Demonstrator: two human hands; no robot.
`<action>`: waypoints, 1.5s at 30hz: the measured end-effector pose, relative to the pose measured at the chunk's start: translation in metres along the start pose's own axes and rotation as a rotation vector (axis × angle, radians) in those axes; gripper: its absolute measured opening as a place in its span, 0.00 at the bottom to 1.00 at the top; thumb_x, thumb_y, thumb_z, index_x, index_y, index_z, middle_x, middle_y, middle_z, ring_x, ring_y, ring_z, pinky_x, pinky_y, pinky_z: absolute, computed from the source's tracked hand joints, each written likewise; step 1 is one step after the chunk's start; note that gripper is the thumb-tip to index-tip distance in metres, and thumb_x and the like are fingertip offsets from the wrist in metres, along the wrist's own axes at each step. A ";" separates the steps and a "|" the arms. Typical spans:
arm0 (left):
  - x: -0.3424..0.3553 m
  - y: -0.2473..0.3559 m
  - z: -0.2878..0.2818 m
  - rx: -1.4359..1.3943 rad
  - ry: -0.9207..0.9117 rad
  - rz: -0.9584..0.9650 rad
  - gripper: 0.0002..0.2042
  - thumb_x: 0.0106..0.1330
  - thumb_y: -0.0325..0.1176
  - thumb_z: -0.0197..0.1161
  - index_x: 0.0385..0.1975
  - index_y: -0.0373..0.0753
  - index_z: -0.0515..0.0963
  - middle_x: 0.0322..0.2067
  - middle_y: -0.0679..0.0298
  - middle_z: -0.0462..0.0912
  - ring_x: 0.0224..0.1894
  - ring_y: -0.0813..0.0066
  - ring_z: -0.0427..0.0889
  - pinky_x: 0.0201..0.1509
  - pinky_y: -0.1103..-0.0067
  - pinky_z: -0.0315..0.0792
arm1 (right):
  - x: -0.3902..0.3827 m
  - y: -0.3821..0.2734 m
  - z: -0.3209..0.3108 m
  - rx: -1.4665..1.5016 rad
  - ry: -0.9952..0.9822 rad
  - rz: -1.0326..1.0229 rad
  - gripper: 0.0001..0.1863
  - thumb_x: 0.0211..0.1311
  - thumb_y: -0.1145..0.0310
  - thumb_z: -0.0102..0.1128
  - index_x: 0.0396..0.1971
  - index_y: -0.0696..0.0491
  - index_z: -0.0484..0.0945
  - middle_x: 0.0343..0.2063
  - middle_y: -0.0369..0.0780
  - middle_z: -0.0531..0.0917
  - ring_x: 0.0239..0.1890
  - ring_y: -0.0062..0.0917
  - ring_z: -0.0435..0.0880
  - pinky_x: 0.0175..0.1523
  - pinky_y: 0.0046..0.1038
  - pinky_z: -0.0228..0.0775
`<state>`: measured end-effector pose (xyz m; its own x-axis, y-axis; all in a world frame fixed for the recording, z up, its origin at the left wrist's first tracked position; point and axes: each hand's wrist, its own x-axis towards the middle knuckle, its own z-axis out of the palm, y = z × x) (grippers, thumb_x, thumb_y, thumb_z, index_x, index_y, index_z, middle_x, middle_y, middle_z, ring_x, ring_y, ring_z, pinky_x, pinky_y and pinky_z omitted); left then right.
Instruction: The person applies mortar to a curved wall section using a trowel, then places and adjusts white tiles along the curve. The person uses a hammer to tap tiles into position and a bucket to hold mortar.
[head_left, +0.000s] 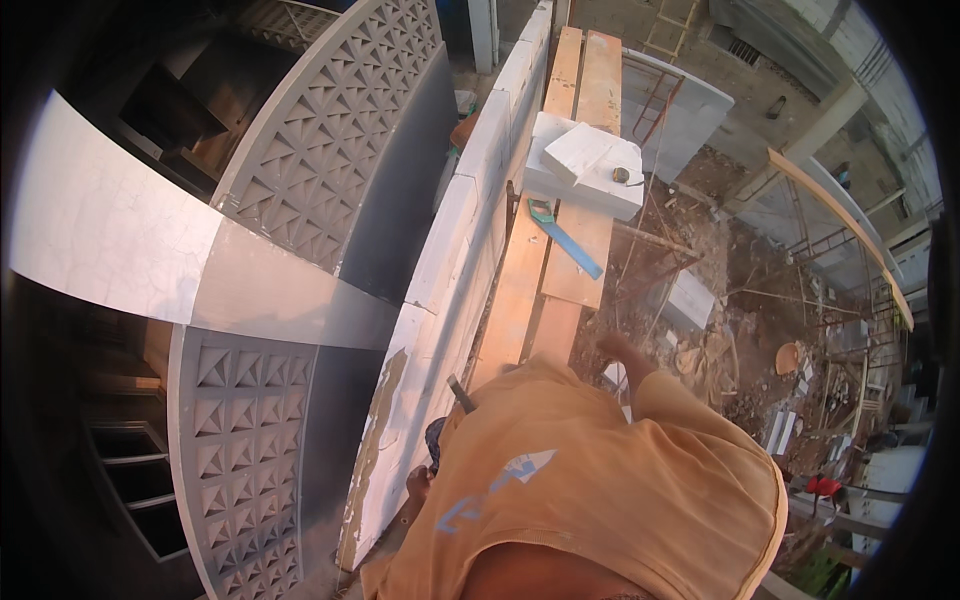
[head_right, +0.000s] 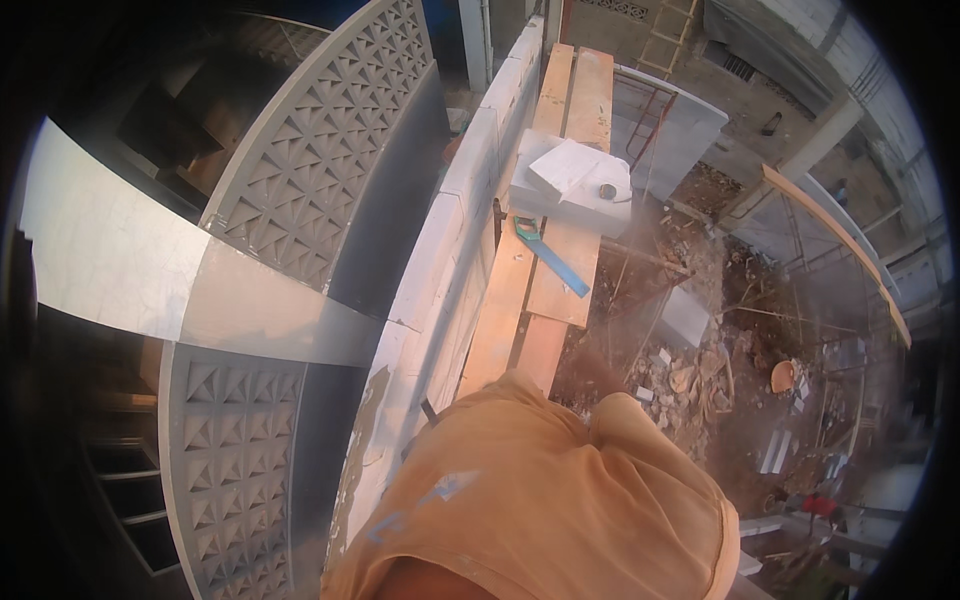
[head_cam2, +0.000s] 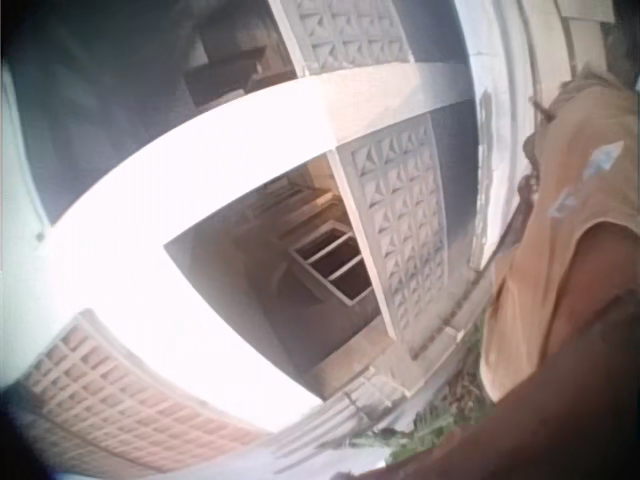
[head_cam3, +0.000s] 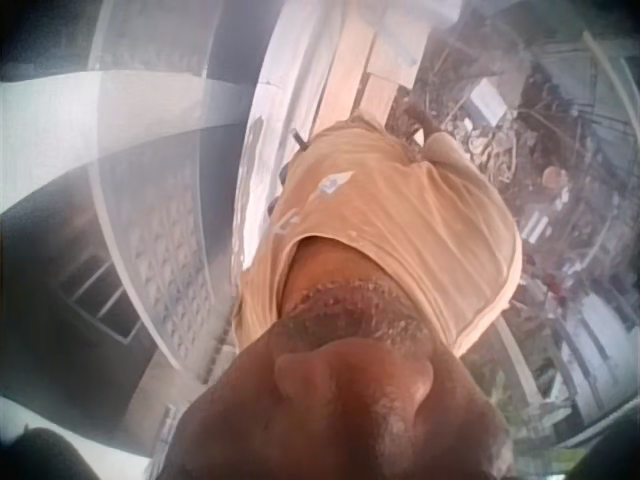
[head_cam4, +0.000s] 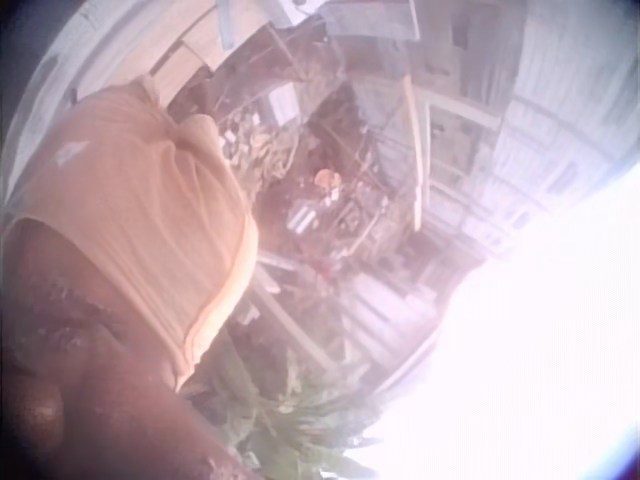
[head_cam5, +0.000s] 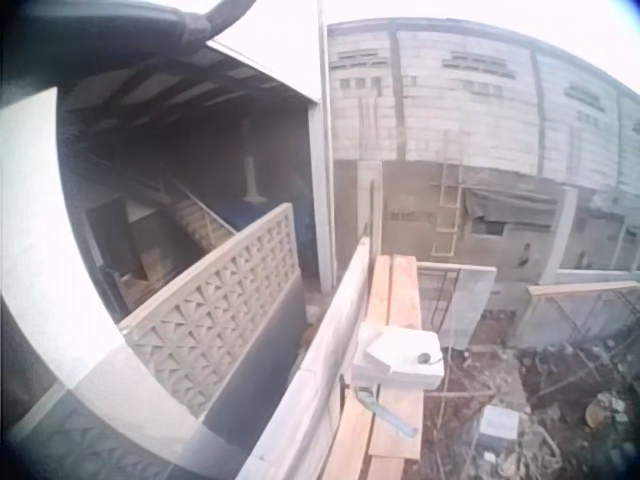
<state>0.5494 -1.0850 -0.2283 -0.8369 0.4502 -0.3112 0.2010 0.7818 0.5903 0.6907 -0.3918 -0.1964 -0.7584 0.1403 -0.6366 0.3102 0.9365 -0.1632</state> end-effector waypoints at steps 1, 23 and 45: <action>0.012 0.012 0.000 -0.040 -0.009 -0.039 0.17 0.71 0.41 0.44 0.30 0.41 0.80 0.25 0.56 0.79 0.31 0.63 0.80 0.37 0.70 0.72 | 0.002 0.007 -0.023 0.164 0.051 0.107 0.14 0.51 0.63 0.67 0.40 0.47 0.85 0.37 0.42 0.87 0.48 0.35 0.85 0.51 0.40 0.79; 0.512 0.362 0.013 -0.601 -0.303 -0.619 0.18 0.70 0.44 0.58 0.55 0.44 0.77 0.41 0.66 0.81 0.35 0.74 0.79 0.30 0.76 0.69 | 0.057 0.274 -0.046 1.147 -0.064 0.618 0.19 0.62 0.67 0.59 0.54 0.47 0.77 0.42 0.37 0.84 0.44 0.27 0.83 0.48 0.34 0.78; 0.813 0.641 0.279 -0.510 -0.563 -0.763 0.30 0.74 0.52 0.55 0.68 0.40 0.65 0.58 0.57 0.76 0.53 0.63 0.81 0.53 0.67 0.73 | 0.561 0.633 -0.291 0.855 0.439 0.587 0.39 0.61 0.52 0.66 0.67 0.57 0.64 0.52 0.51 0.81 0.43 0.33 0.86 0.43 0.33 0.79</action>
<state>0.1397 -0.0972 -0.3103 -0.2705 0.1554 -0.9501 -0.6199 0.7269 0.2954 0.2948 0.3736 -0.4380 -0.4493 0.7456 -0.4922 0.8486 0.1840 -0.4959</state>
